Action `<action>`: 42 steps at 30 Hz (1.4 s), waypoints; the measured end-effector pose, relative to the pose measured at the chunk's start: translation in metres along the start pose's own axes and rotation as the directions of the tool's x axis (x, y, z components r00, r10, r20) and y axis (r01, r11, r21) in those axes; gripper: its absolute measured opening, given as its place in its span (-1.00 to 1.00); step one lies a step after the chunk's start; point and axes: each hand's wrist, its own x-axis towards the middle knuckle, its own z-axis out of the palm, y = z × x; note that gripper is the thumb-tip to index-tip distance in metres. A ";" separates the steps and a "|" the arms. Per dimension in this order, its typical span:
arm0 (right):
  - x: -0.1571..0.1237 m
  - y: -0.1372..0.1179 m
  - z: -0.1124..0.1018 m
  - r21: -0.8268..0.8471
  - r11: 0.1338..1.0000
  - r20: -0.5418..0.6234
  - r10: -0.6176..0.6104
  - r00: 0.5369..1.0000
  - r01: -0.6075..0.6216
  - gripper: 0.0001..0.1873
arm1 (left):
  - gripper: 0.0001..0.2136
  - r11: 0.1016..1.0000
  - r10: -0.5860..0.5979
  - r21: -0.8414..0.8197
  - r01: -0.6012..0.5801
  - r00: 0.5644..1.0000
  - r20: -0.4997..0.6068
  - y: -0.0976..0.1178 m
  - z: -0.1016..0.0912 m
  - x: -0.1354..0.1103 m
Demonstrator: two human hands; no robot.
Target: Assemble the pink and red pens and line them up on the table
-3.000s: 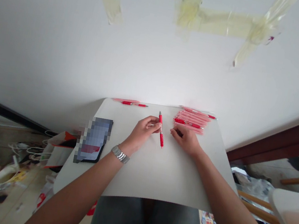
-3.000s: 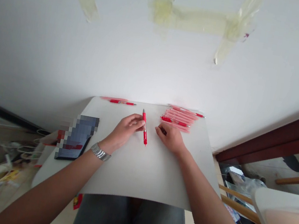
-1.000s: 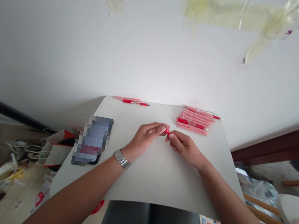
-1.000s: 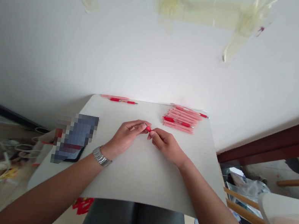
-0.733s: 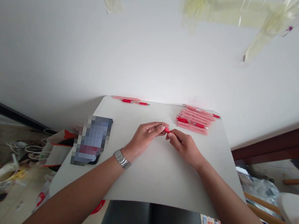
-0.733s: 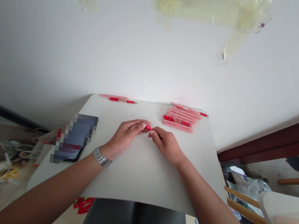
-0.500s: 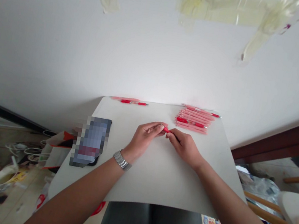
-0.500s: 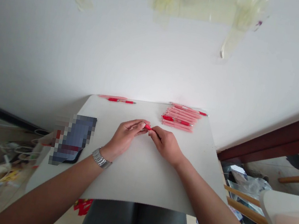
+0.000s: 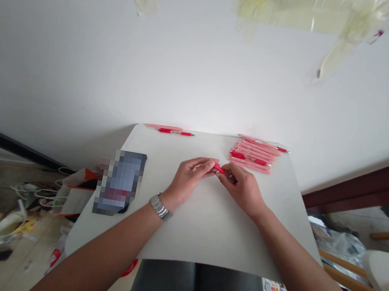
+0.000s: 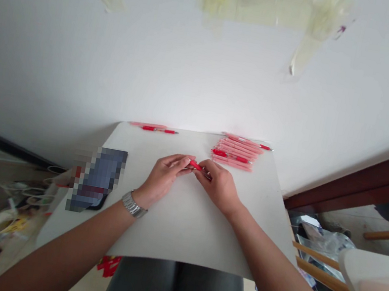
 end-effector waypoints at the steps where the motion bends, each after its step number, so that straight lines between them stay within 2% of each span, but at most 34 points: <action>1: 0.000 -0.001 -0.001 0.015 1.000 0.006 0.002 1.000 -0.002 -0.69 | -0.70 1.000 0.001 -0.003 -0.001 1.000 0.005 0.000 0.000 0.000; 12: 0.003 -0.002 -0.004 0.096 0.994 0.037 -0.046 0.998 0.042 -0.62 | -0.64 1.000 0.007 0.009 -0.008 0.998 0.070 0.001 -0.003 -0.001; 21: 0.001 0.000 -0.004 0.007 0.999 -0.004 -0.045 0.999 0.045 -0.79 | -0.69 1.000 0.008 0.021 -0.009 0.999 0.053 0.000 -0.002 0.000; 26: 0.000 0.001 -0.004 0.013 1.000 0.004 -0.013 1.000 0.013 -0.88 | -0.69 1.000 0.010 0.026 -0.011 0.999 0.047 0.000 -0.003 0.000; 35: 0.002 0.002 -0.005 0.020 0.997 -0.002 -0.080 0.997 0.080 -0.70 | -0.71 0.999 0.034 0.008 -0.035 0.999 0.041 -0.002 -0.003 0.001; 42: 0.002 0.004 -0.003 -0.030 0.997 -0.016 -0.073 0.997 0.073 -0.81 | -0.73 0.999 0.048 0.020 -0.049 0.998 0.036 -0.002 -0.003 0.001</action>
